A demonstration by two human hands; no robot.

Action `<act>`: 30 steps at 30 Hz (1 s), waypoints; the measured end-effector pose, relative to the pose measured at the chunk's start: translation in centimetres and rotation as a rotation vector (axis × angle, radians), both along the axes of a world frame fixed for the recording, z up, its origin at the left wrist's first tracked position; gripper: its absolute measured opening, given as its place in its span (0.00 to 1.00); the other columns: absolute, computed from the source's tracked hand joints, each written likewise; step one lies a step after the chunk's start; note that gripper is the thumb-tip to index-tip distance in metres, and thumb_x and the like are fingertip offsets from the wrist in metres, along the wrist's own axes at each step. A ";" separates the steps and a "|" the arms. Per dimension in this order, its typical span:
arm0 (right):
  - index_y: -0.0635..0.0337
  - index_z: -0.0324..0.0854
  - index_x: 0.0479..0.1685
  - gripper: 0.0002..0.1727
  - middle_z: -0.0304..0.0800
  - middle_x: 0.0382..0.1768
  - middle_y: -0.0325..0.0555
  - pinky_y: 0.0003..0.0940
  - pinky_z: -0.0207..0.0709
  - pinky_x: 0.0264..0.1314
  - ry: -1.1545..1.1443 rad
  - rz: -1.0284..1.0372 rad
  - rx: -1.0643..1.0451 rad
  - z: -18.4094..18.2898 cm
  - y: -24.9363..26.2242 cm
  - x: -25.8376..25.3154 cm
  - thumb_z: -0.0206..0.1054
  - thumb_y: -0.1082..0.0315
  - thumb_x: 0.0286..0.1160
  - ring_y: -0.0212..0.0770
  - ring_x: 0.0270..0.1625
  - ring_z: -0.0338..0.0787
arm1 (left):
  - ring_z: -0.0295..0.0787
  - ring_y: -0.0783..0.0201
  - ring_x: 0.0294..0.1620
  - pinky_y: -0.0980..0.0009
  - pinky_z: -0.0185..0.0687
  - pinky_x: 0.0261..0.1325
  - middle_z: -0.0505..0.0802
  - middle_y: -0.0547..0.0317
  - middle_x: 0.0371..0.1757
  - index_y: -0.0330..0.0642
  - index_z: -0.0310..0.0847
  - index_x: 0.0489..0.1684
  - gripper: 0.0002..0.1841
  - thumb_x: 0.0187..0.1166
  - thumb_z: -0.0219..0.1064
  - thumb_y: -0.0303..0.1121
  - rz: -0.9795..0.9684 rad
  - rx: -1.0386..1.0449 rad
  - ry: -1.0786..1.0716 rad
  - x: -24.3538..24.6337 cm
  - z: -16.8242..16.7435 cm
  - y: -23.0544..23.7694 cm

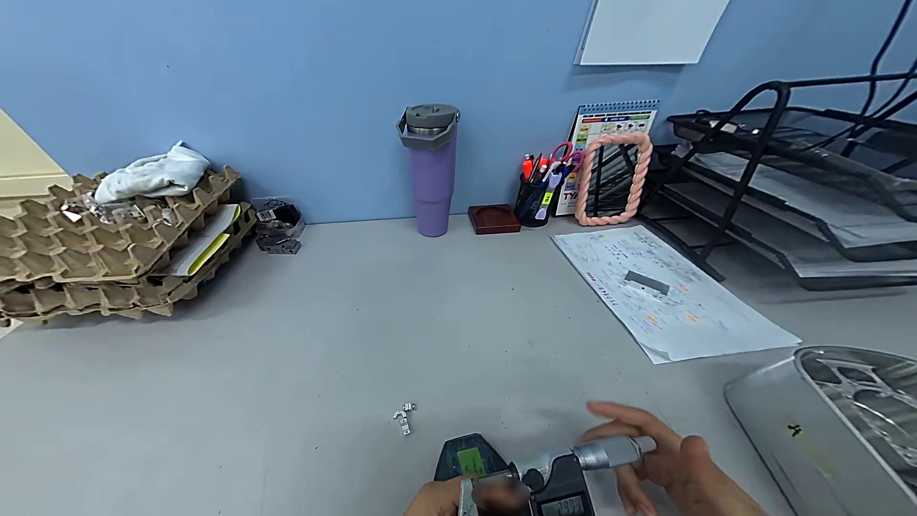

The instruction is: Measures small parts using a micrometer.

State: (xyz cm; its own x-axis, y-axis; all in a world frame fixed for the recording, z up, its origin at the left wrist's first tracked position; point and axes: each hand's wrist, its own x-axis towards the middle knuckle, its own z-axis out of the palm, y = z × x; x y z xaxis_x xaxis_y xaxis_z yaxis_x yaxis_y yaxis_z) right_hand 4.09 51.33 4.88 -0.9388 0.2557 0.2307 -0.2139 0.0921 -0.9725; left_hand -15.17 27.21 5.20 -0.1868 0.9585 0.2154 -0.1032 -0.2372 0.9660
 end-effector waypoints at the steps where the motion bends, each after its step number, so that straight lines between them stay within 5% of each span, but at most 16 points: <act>1: 0.27 0.68 0.83 0.37 0.90 0.66 0.23 0.16 0.81 0.35 0.035 -0.003 -0.001 0.1 -0.1 -0.1 0.34 0.27 0.82 0.19 0.35 0.89 | 0.87 0.84 0.57 0.80 0.82 0.64 0.94 0.65 0.55 0.22 0.80 0.60 0.17 0.77 0.68 0.24 0.000 0.005 -0.001 0.0 -0.1 0.0; 4: 0.24 0.72 0.79 0.34 0.87 0.69 0.22 0.14 0.81 0.36 0.100 0.031 -0.064 0.3 -0.6 -0.3 0.34 0.28 0.84 0.19 0.37 0.90 | 0.87 0.84 0.56 0.80 0.82 0.64 0.94 0.66 0.55 0.24 0.80 0.60 0.17 0.77 0.69 0.25 -0.005 0.019 -0.003 -0.1 -0.3 0.0; 6: 0.31 0.75 0.76 0.37 0.91 0.60 0.23 0.13 0.77 0.32 0.034 -0.037 -0.029 -0.2 -0.6 -0.2 0.34 0.27 0.82 0.15 0.33 0.86 | 0.86 0.85 0.56 0.80 0.82 0.63 0.93 0.66 0.54 0.23 0.80 0.59 0.16 0.77 0.69 0.25 -0.004 0.019 0.003 0.0 -0.3 0.0; 9: 0.25 0.71 0.79 0.34 0.87 0.69 0.23 0.15 0.81 0.34 0.079 -0.046 -0.043 0.0 -0.6 -0.1 0.36 0.28 0.82 0.20 0.38 0.90 | 0.87 0.84 0.56 0.79 0.82 0.63 0.93 0.66 0.54 0.23 0.80 0.59 0.16 0.76 0.67 0.24 0.001 0.018 -0.006 0.1 -0.2 0.0; 12: 0.31 0.75 0.78 0.37 0.93 0.54 0.21 0.14 0.77 0.33 0.010 -0.022 -0.004 -0.4 -0.8 0.1 0.35 0.27 0.82 0.16 0.32 0.85 | 0.86 0.84 0.57 0.79 0.81 0.65 0.93 0.64 0.56 0.22 0.79 0.60 0.17 0.77 0.67 0.24 0.002 0.021 -0.007 0.3 -0.3 -0.2; 16: 0.22 0.71 0.79 0.32 0.88 0.69 0.20 0.15 0.82 0.35 0.082 -0.038 -0.021 0.3 -1.1 -0.1 0.37 0.28 0.83 0.19 0.38 0.91 | 0.86 0.83 0.58 0.79 0.81 0.66 0.92 0.62 0.57 0.20 0.78 0.61 0.17 0.79 0.66 0.25 0.006 0.021 -0.009 0.4 -0.2 -0.3; 19: 0.32 0.70 0.81 0.38 0.91 0.58 0.21 0.14 0.78 0.32 0.008 -0.065 0.038 -0.5 -0.8 0.0 0.35 0.26 0.81 0.16 0.31 0.85 | 0.86 0.83 0.58 0.79 0.81 0.66 0.92 0.60 0.57 0.18 0.77 0.61 0.18 0.79 0.66 0.25 0.010 0.018 -0.016 0.5 -0.1 -0.4; 23: 0.19 0.66 0.83 0.34 0.88 0.69 0.19 0.16 0.82 0.36 0.069 -0.052 -0.018 0.3 -1.2 0.0 0.36 0.27 0.81 0.19 0.35 0.90 | 0.87 0.83 0.58 0.78 0.82 0.66 0.92 0.62 0.58 0.20 0.77 0.62 0.18 0.80 0.66 0.26 0.001 0.022 -0.035 0.6 -0.2 -0.5; 26: 0.33 0.67 0.82 0.38 0.91 0.59 0.23 0.14 0.77 0.33 -0.005 -0.088 0.060 -0.6 -0.7 0.2 0.35 0.26 0.81 0.16 0.31 0.84 | 0.87 0.82 0.58 0.78 0.82 0.65 0.92 0.62 0.57 0.20 0.77 0.62 0.17 0.80 0.65 0.25 -0.002 0.018 -0.042 0.6 -0.1 -0.5; 30: 0.19 0.69 0.81 0.30 0.88 0.69 0.19 0.17 0.83 0.42 0.106 -0.073 0.062 0.3 -0.5 0.1 0.38 0.30 0.85 0.22 0.42 0.92 | 0.87 0.82 0.57 0.78 0.82 0.65 0.92 0.62 0.57 0.20 0.77 0.62 0.17 0.80 0.64 0.24 0.001 0.008 -0.046 0.6 0.1 -0.5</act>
